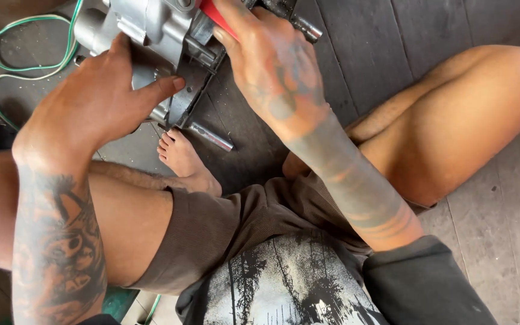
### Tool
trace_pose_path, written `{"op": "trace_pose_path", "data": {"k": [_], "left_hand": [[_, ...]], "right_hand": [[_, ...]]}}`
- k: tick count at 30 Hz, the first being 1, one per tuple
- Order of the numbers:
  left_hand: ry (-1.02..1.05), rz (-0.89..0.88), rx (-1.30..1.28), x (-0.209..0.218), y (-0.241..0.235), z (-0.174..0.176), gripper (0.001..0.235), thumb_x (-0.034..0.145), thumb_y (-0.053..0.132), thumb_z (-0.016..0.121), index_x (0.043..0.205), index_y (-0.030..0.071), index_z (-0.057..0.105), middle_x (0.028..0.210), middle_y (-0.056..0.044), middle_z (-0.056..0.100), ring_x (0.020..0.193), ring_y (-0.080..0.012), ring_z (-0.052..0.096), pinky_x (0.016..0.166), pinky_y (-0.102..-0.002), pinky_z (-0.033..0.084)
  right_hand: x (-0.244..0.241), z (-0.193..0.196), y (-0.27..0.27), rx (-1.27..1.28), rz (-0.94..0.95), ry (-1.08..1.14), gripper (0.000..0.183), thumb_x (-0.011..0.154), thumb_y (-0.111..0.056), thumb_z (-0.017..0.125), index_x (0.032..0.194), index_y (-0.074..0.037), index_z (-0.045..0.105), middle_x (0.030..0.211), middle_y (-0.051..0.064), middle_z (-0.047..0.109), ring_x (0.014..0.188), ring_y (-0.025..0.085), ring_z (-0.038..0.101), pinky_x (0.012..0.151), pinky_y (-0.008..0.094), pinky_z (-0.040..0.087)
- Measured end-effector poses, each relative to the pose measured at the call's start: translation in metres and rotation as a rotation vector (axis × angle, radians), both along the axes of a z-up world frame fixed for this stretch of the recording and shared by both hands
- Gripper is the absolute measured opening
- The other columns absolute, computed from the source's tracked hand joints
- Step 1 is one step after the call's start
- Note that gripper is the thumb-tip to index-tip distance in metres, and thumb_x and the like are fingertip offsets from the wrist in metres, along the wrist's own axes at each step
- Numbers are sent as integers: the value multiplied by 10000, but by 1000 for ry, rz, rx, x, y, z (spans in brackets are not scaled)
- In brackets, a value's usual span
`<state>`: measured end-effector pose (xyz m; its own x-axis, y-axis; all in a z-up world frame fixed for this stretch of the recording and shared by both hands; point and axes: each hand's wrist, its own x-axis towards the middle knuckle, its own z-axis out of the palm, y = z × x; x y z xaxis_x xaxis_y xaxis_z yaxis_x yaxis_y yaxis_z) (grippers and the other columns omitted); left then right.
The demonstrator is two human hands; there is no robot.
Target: Cleaning a motorcycle engine casing by vigorously scrubbing it with a wire brush to remove grime and oxidation.
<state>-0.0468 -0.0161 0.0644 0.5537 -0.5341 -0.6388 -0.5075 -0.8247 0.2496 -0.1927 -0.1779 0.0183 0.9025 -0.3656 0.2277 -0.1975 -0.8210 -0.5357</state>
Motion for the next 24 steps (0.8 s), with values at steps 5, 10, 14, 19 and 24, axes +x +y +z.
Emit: {"op": "trace_pose_path", "data": {"k": [5, 10, 14, 19, 24], "left_hand": [[-46, -45, -33, 0, 7, -9, 787, 1069, 586, 543, 1451, -86, 397, 1181, -388, 640, 1111, -611, 597, 823, -680, 474], [-24, -37, -25, 1, 6, -9, 841, 1034, 622, 540, 1478, -74, 380, 1247, -385, 608, 1163, -587, 580, 852, -666, 475], [-1, 10, -18, -4, 3, 1, 790, 1035, 606, 531, 1429, -68, 407, 1231, -372, 624, 1153, -592, 583, 827, -660, 468], [-65, -48, -61, 0, 8, -12, 806, 1050, 615, 554, 1424, -89, 427, 1158, -367, 654, 1063, -613, 622, 774, -672, 498], [-13, 0, 12, 1, 3, -3, 767, 1029, 646, 536, 1345, -47, 445, 1182, -324, 651, 1100, -575, 620, 821, -656, 482]], "right_hand": [[-70, 40, 6, 52, 17, 122, 368, 1122, -124, 593, 1484, -94, 532, 1235, 218, 737, 932, 426, 707, 805, 481, 539], [-42, 14, 6, -24, -93, 193, 397, 1097, -203, 645, 1482, -197, 549, 880, 121, 653, 681, 360, 632, 586, 490, 487], [12, -4, -2, 79, -76, 136, 339, 1056, -223, 656, 1373, -219, 536, 835, 154, 696, 750, 436, 691, 573, 540, 505], [-60, 40, 2, -6, -62, 232, 397, 1098, -211, 626, 1486, -191, 547, 894, 142, 699, 734, 396, 673, 641, 502, 506], [-59, 31, -1, -92, -78, 298, 465, 1065, -163, 669, 1516, -191, 557, 895, 119, 646, 702, 374, 632, 571, 517, 479]]}}
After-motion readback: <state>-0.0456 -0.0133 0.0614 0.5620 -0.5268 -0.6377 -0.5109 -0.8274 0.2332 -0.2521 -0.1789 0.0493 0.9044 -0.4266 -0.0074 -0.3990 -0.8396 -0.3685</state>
